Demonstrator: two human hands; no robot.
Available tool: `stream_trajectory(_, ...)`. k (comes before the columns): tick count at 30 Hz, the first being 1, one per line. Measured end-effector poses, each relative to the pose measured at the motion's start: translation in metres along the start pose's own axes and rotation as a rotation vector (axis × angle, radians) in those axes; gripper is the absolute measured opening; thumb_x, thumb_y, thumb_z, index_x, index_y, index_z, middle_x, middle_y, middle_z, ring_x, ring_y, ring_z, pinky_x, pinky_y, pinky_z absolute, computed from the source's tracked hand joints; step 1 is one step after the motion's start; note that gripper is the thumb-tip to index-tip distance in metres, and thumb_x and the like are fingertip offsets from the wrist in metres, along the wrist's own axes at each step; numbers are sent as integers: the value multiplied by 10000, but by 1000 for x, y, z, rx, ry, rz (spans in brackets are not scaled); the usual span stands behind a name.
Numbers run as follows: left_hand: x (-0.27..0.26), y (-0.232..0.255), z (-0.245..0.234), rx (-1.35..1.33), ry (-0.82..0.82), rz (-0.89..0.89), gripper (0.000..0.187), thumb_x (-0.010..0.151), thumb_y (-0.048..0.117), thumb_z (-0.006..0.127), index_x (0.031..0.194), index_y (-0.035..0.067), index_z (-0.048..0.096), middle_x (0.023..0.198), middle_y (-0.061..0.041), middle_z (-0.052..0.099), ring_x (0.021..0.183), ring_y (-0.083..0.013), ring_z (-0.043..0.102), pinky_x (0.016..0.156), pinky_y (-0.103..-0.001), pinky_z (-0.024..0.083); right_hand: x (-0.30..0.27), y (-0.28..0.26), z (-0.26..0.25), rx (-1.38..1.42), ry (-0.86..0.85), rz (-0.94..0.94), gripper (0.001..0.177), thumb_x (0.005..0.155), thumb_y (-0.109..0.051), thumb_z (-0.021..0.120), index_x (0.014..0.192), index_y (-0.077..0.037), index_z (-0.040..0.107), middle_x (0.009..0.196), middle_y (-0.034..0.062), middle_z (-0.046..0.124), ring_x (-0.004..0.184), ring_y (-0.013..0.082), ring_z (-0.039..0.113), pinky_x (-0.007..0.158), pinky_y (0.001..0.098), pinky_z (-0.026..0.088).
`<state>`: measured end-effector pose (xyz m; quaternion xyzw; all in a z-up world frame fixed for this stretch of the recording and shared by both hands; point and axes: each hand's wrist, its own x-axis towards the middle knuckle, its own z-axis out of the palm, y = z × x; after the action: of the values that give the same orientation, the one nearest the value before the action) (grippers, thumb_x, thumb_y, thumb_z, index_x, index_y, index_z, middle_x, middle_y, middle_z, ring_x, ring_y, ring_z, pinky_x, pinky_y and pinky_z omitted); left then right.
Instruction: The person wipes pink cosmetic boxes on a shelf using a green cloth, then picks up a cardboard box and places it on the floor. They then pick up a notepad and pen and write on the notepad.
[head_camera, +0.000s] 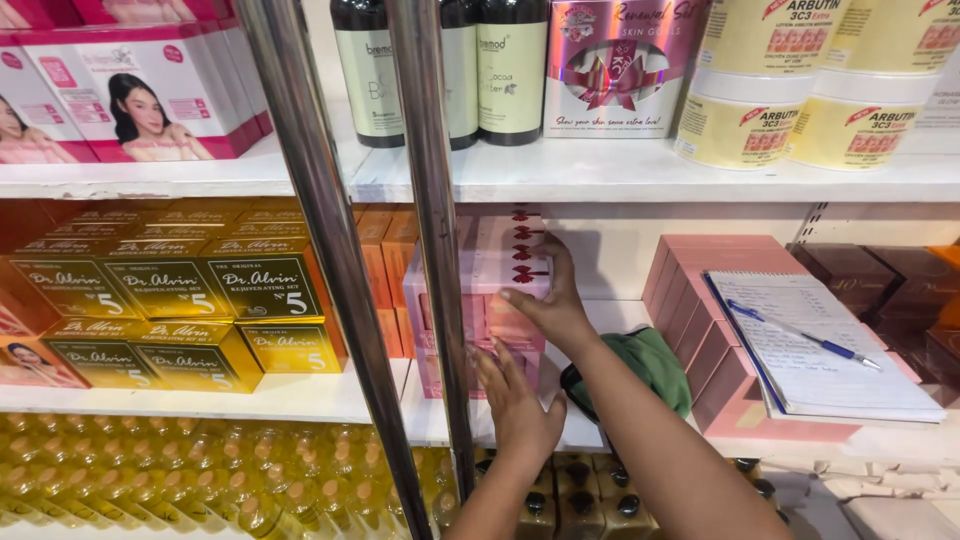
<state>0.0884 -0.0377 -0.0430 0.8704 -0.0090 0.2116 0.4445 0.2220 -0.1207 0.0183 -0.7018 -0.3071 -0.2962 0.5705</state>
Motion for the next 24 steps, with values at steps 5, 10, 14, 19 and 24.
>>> stream_trajectory(5,8,-12,11,-34,11,36,1259,784,233,846,1546,-8,-128,1604,-375,-146,1516,-527,-70,1230,-538,74,2,-14,-17,-81,-227,14,824,780,-168,876,1464,-123,419,1586,163,302,1524,315,293,1216,405,317)
stream_trajectory(10,-9,5,-15,-116,-60,-32,1183,813,203,803,1567,11,-88,1635,-337,-83,1536,-477,10,1237,-495,177,-11,-13,-29,-161,-229,45,942,774,-203,859,1550,-136,328,1696,197,167,1581,342,163,1245,436,204)
stream_trajectory(14,-42,24,-71,-269,132,280,819,868,81,718,1546,-57,279,1609,-325,290,1507,-434,313,1220,-484,324,-25,-14,-35,-172,-188,121,819,888,-244,785,1579,-162,353,1707,178,217,1610,334,154,1254,453,235)
stream_trajectory(19,-49,4,-162,-161,671,560,390,870,11,674,1255,12,612,1282,-141,609,1285,-270,585,1162,-390,458,-30,-34,-44,-119,-159,115,738,986,-284,688,1610,-169,310,1719,151,239,1585,335,275,1260,462,292)
stream_trajectory(24,13,-51,-226,-627,584,265,473,1060,235,506,1474,31,402,1458,-168,511,1381,-281,509,1179,-428,411,-30,-57,-37,24,-89,374,829,929,-324,667,1610,-189,215,1698,91,232,1525,383,281,1163,486,355)
